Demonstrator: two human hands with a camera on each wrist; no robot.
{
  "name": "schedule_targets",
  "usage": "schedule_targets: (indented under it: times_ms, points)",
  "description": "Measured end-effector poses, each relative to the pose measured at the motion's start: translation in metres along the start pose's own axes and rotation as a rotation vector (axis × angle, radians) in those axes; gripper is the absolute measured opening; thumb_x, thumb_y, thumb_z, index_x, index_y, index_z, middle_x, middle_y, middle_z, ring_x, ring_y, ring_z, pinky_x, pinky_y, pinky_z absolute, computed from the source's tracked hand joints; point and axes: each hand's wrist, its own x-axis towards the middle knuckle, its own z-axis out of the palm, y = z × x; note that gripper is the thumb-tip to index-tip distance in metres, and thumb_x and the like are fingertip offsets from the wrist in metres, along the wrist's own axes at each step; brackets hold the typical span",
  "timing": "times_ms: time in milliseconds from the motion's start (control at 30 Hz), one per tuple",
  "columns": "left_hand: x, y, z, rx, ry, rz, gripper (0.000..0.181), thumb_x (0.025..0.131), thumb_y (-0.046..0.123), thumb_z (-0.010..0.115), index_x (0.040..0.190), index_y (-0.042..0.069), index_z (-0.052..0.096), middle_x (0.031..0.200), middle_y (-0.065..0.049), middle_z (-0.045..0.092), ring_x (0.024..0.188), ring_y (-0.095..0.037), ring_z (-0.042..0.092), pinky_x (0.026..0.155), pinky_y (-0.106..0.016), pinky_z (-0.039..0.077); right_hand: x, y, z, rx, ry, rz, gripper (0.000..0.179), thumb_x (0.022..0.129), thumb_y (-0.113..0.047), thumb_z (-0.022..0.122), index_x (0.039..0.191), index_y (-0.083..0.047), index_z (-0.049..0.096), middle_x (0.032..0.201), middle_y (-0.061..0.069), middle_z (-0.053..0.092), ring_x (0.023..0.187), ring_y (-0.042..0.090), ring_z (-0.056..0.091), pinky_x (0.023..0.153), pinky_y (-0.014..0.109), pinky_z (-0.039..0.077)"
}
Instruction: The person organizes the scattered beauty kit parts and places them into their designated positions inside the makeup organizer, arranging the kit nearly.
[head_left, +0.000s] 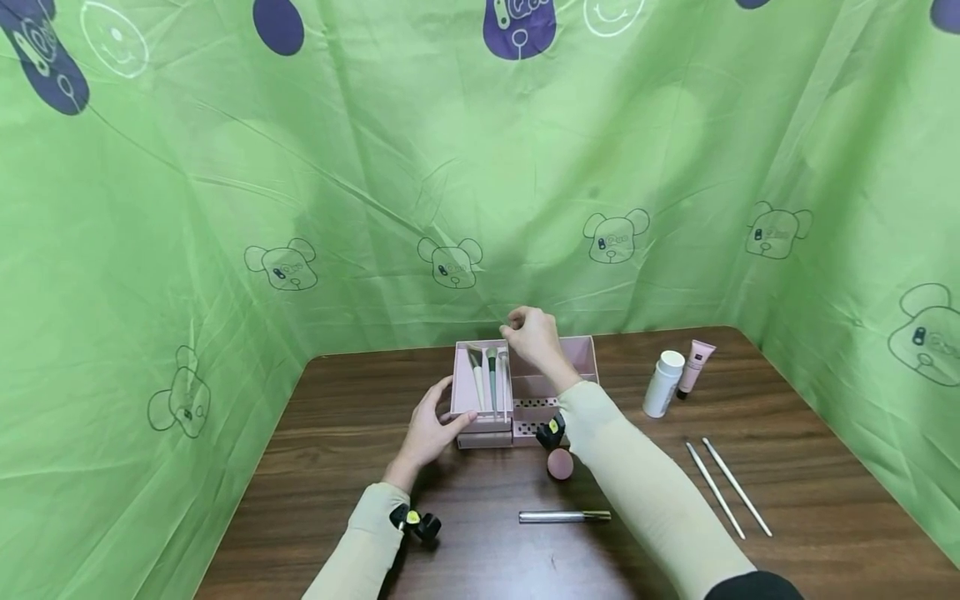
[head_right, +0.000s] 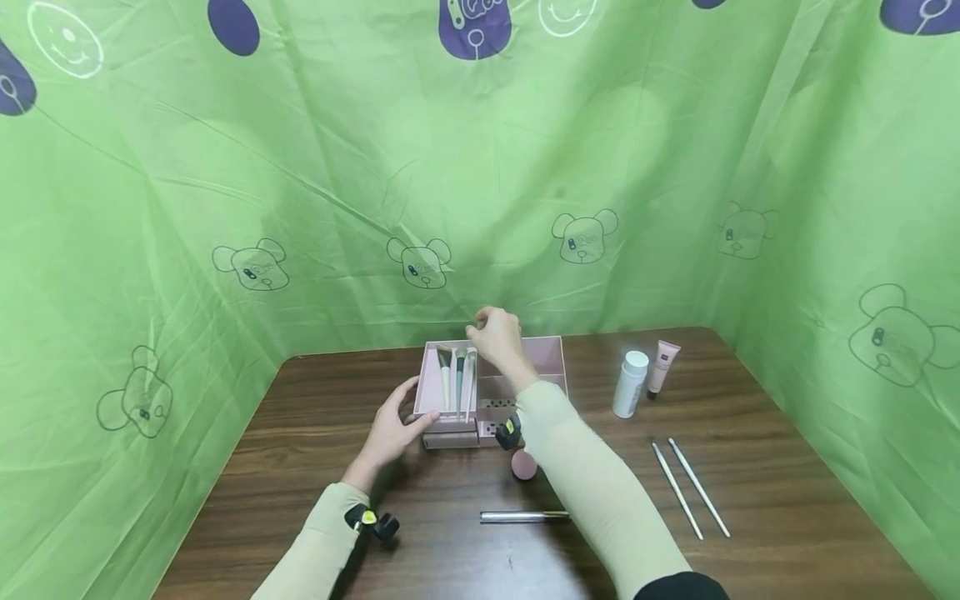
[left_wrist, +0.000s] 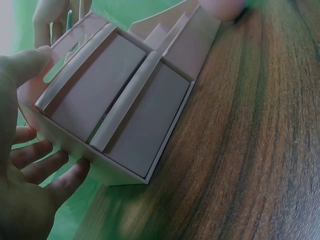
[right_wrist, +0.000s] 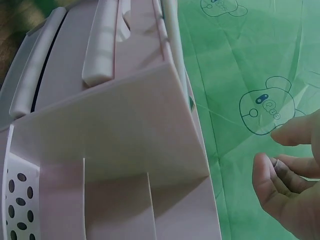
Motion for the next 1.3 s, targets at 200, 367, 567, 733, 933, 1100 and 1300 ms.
schedule_targets:
  times_ms: [200, 367, 567, 733, 933, 1100, 1300]
  points:
    - [0.0, 0.001, -0.001, 0.004, -0.003, -0.003, 0.075, 0.083, 0.016, 0.079, 0.143, -0.005, 0.04, 0.141, -0.028, 0.045, 0.128, -0.04, 0.048, 0.098, -0.042, 0.054, -0.003, -0.002, -0.005, 0.008, -0.028, 0.012, 0.036, 0.086, -0.023, 0.071, 0.118, -0.008, 0.067, 0.098, 0.004, 0.071, 0.087, 0.022, 0.067, 0.083, 0.037, 0.059]
    - [-0.001, 0.002, -0.001, 0.018, 0.003, -0.007, 0.075, 0.083, 0.016, 0.079, 0.143, -0.005, 0.04, 0.141, -0.028, 0.045, 0.128, -0.038, 0.049, 0.099, -0.043, 0.054, -0.004, -0.001, -0.008, 0.007, -0.03, 0.004, 0.035, 0.086, -0.025, 0.071, 0.117, -0.009, 0.067, 0.098, 0.004, 0.071, 0.087, 0.021, 0.066, 0.083, 0.037, 0.058]
    - [-0.002, 0.003, -0.001, 0.017, 0.017, -0.013, 0.074, 0.082, 0.015, 0.079, 0.143, -0.004, 0.041, 0.14, -0.028, 0.046, 0.128, -0.039, 0.049, 0.1, -0.048, 0.053, -0.007, -0.001, -0.013, 0.037, -0.016, 0.002, 0.034, 0.085, -0.023, 0.071, 0.116, -0.01, 0.067, 0.097, 0.003, 0.071, 0.088, 0.022, 0.066, 0.086, 0.038, 0.057]
    - [-0.001, 0.002, -0.001, 0.009, 0.009, 0.001, 0.073, 0.083, 0.013, 0.078, 0.143, -0.005, 0.041, 0.138, -0.03, 0.047, 0.126, -0.041, 0.049, 0.099, -0.049, 0.053, -0.01, 0.002, -0.019, 0.022, 0.016, -0.01, 0.031, 0.084, -0.023, 0.072, 0.113, -0.011, 0.068, 0.096, 0.003, 0.072, 0.088, 0.022, 0.066, 0.086, 0.039, 0.057]
    - [0.0, 0.001, -0.001, 0.002, 0.007, -0.001, 0.073, 0.083, 0.013, 0.078, 0.143, -0.005, 0.041, 0.139, -0.029, 0.046, 0.127, -0.04, 0.049, 0.099, -0.048, 0.053, -0.018, 0.005, -0.034, 0.014, 0.03, -0.038, 0.032, 0.084, -0.025, 0.072, 0.113, -0.012, 0.068, 0.096, 0.004, 0.072, 0.089, 0.022, 0.066, 0.087, 0.041, 0.056]
    - [0.0, 0.0, -0.001, -0.002, 0.013, -0.01, 0.074, 0.082, 0.014, 0.079, 0.143, -0.004, 0.041, 0.14, -0.028, 0.046, 0.127, -0.039, 0.049, 0.099, -0.047, 0.053, -0.023, 0.01, -0.048, -0.003, 0.045, -0.062, 0.031, 0.085, -0.028, 0.071, 0.112, -0.014, 0.068, 0.095, 0.002, 0.073, 0.088, 0.021, 0.067, 0.086, 0.04, 0.056]
    - [0.002, -0.003, -0.001, -0.016, 0.002, -0.008, 0.076, 0.082, 0.014, 0.079, 0.144, -0.005, 0.039, 0.141, -0.029, 0.044, 0.128, -0.04, 0.049, 0.099, -0.046, 0.053, -0.031, 0.018, -0.064, -0.011, 0.067, -0.092, 0.031, 0.084, -0.028, 0.072, 0.112, -0.014, 0.068, 0.095, 0.002, 0.073, 0.087, 0.02, 0.067, 0.087, 0.04, 0.056]
